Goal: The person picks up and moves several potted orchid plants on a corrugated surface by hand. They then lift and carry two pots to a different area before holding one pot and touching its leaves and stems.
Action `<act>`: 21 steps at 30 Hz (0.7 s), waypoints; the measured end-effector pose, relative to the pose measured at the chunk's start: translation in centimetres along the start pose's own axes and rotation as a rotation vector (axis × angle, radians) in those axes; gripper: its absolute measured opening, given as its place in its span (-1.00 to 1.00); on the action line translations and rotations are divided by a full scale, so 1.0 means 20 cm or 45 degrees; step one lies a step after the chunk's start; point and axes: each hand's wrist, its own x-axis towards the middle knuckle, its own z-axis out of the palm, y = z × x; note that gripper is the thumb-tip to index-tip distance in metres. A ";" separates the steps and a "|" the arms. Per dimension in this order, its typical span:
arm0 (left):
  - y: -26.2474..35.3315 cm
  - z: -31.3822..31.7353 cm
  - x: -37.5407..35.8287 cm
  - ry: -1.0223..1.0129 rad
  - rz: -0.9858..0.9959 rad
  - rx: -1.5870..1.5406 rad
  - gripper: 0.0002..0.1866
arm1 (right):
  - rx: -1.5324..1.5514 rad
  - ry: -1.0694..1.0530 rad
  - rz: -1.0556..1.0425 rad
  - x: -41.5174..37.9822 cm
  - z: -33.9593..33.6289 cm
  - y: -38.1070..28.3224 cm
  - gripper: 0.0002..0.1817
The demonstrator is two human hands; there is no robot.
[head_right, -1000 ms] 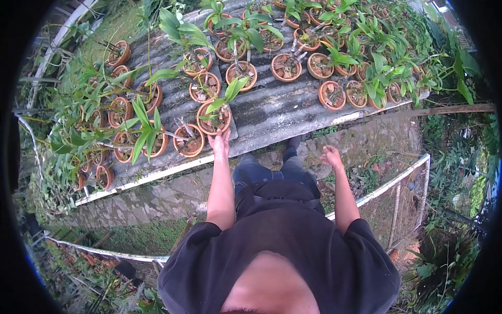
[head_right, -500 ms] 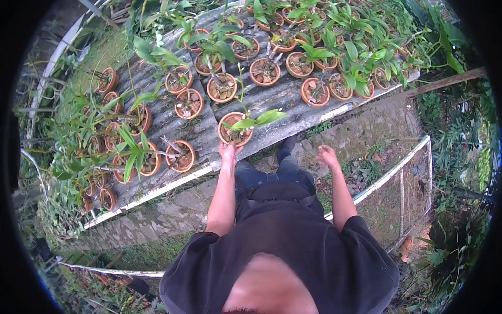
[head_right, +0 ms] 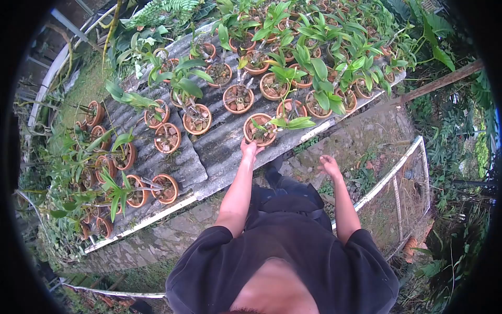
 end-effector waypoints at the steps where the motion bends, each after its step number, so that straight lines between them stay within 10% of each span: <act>1: 0.00 0.02 0.01 0.030 -0.003 0.020 -0.44 | 0.012 0.000 0.003 0.02 -0.02 0.00 -0.48; 21: 0.05 -0.09 -0.06 -0.156 -0.190 0.300 -0.39 | -0.181 -0.427 -0.191 0.25 0.56 -0.33 -0.54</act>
